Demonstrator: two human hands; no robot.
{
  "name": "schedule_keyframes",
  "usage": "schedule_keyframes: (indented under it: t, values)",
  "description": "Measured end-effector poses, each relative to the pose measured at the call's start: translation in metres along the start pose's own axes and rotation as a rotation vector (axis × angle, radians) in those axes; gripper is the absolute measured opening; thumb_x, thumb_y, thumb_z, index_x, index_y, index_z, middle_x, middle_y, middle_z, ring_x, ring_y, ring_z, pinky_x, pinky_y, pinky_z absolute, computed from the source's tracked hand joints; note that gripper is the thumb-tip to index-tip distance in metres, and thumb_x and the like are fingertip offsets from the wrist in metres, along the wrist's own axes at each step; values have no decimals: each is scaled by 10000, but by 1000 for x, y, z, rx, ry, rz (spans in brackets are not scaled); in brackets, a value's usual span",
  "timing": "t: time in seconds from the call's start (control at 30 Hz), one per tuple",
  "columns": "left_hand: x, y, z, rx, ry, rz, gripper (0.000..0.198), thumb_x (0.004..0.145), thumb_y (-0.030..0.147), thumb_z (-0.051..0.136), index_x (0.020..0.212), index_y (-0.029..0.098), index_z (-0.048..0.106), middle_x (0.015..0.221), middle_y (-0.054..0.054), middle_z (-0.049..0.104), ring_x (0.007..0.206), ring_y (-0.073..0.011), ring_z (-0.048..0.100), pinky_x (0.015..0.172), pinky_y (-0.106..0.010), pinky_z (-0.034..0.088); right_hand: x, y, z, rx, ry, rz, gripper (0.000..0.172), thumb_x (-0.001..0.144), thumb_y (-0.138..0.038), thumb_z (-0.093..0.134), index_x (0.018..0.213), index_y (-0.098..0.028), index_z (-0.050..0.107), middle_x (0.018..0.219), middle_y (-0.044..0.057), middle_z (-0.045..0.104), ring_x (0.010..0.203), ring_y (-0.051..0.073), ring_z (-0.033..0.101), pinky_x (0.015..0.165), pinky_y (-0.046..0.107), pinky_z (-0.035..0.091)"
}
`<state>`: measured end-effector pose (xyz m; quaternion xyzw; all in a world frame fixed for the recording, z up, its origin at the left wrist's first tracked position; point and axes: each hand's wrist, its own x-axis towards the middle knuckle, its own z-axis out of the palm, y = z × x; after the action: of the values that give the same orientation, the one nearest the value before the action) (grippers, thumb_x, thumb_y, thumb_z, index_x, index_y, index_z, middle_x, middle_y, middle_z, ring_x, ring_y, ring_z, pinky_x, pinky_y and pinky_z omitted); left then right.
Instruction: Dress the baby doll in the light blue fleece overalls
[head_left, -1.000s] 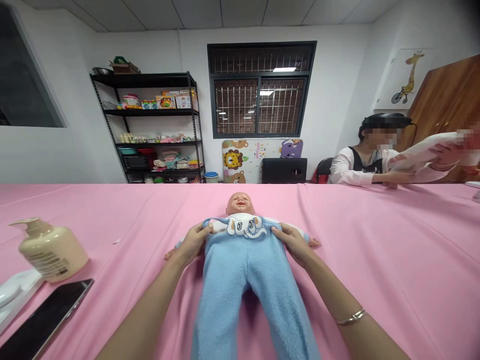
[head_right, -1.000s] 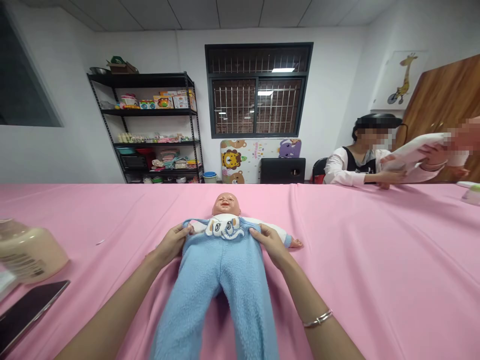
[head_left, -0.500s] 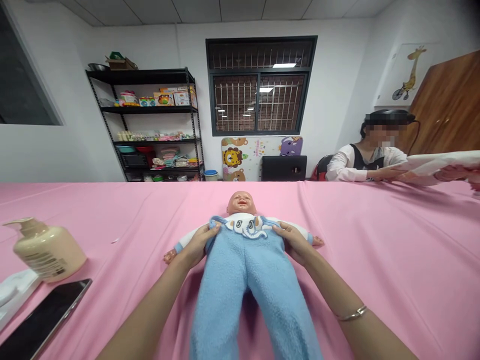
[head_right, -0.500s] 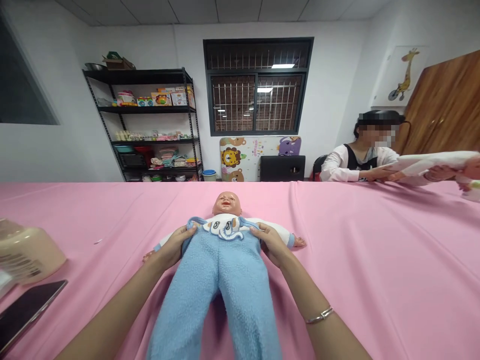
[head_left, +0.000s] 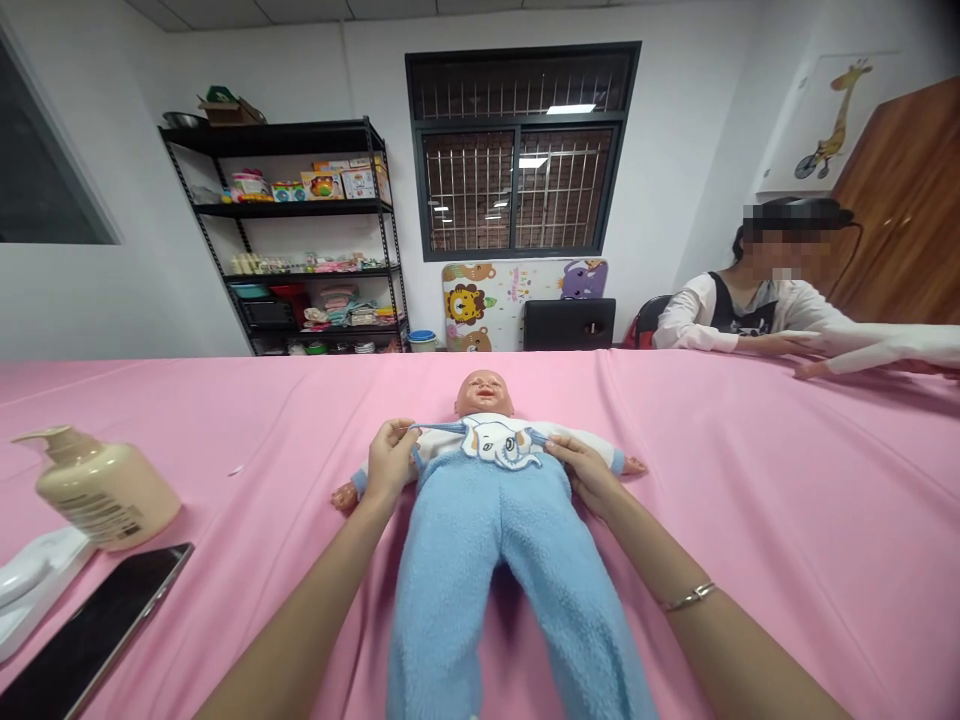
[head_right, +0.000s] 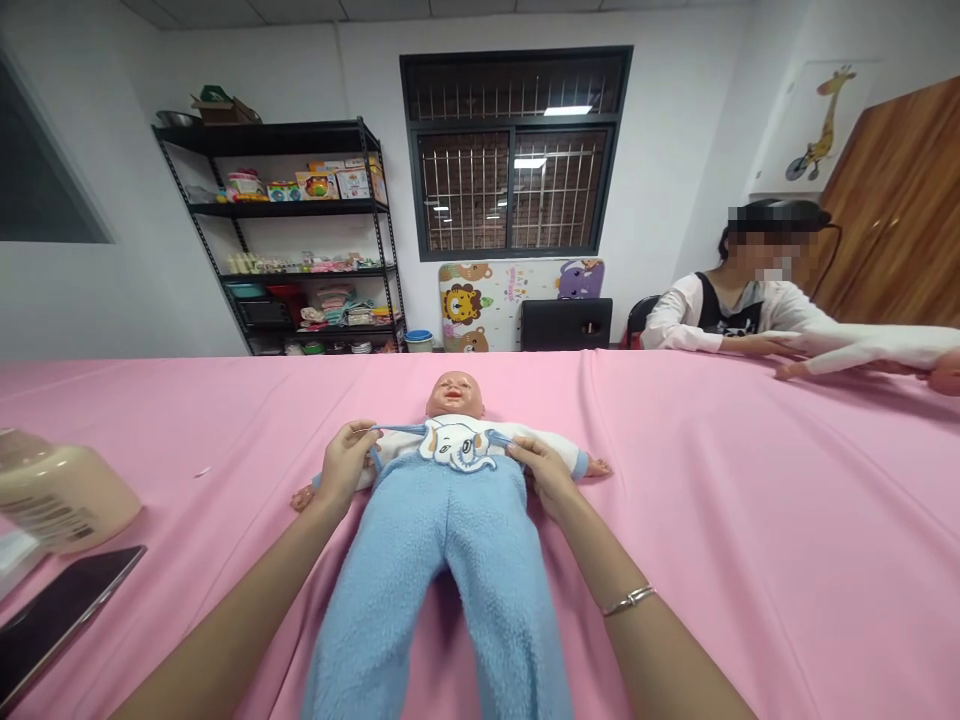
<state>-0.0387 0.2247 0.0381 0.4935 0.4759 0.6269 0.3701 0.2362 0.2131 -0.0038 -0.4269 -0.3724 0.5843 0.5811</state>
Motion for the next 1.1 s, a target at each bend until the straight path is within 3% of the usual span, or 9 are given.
schedule_keyframes:
  t: [0.13, 0.3, 0.43, 0.57, 0.67, 0.77, 0.9, 1.0, 1.1]
  values:
    - [-1, -2, 1, 200, 76, 202, 299, 674, 384, 562, 857, 158, 496, 829, -30, 548, 792, -161, 529, 733, -264, 411, 3, 2, -2, 4, -11, -18, 495, 507, -425, 804, 844, -147, 573, 861, 32, 601, 768, 122, 552, 625, 185, 437]
    - [-1, 1, -10, 532, 283, 324, 116, 758, 266, 501, 819, 172, 470, 863, -38, 529, 845, -205, 502, 775, -324, 390, 3, 3, -4, -81, -26, -2, 485, 538, -459, 784, 831, -150, 552, 751, 26, 570, 619, 92, 504, 506, 179, 385]
    - [-12, 10, -4, 933, 209, 610, 84, 796, 253, 524, 803, 170, 509, 881, -55, 534, 889, -241, 465, 820, -359, 353, 4, 5, -5, -107, -27, -19, 480, 559, -475, 763, 838, -144, 553, 739, 20, 562, 617, 82, 489, 495, 170, 352]
    - [-28, 13, 14, 885, -181, 521, 300, 906, 387, 404, 745, 165, 525, 785, -48, 553, 793, -204, 505, 759, -322, 383, 6, 8, -4, -108, -44, -46, 488, 553, -460, 761, 851, -127, 566, 759, 23, 569, 642, 83, 494, 532, 175, 362]
    - [-30, 4, 21, 865, -286, 487, 275, 909, 287, 324, 885, 148, 561, 924, -85, 566, 930, -224, 508, 867, -353, 393, 6, 11, -2, -136, -15, -60, 490, 538, -463, 757, 824, -115, 566, 743, 24, 568, 618, 82, 484, 538, 184, 360]
    - [-26, -8, 21, 871, -175, 488, 278, 851, 223, 351, 1034, 96, 519, 1083, -149, 498, 1099, -282, 437, 974, -435, 359, 6, 13, 0, -185, 0, -95, 484, 527, -479, 748, 776, -107, 564, 741, 34, 573, 627, 94, 485, 557, 199, 368]
    - [-28, -16, 25, 813, 29, 379, 525, 766, 250, 463, 1198, -30, 363, 1263, -261, 314, 1285, -386, 174, 1059, -535, 227, 7, 14, 0, -288, 19, -141, 480, 548, -502, 701, 773, -104, 557, 751, 53, 572, 654, 116, 485, 578, 219, 377]
    - [-41, -18, 34, 670, 69, 334, 581, 765, 265, 474, 1248, -7, 299, 1292, -259, 282, 1302, -363, 150, 1081, -518, 197, 1, 3, 7, -395, 243, -289, 451, 589, -458, 633, 868, -120, 530, 757, 55, 559, 673, 142, 498, 598, 246, 395]
    - [-56, -20, 43, 577, 66, 292, 522, 789, 270, 455, 1241, 47, 319, 1246, -223, 357, 1244, -335, 277, 1055, -506, 240, -17, -25, 37, -522, 438, -593, 333, 701, -386, 516, 924, -138, 519, 854, 72, 559, 741, 147, 514, 655, 258, 412]
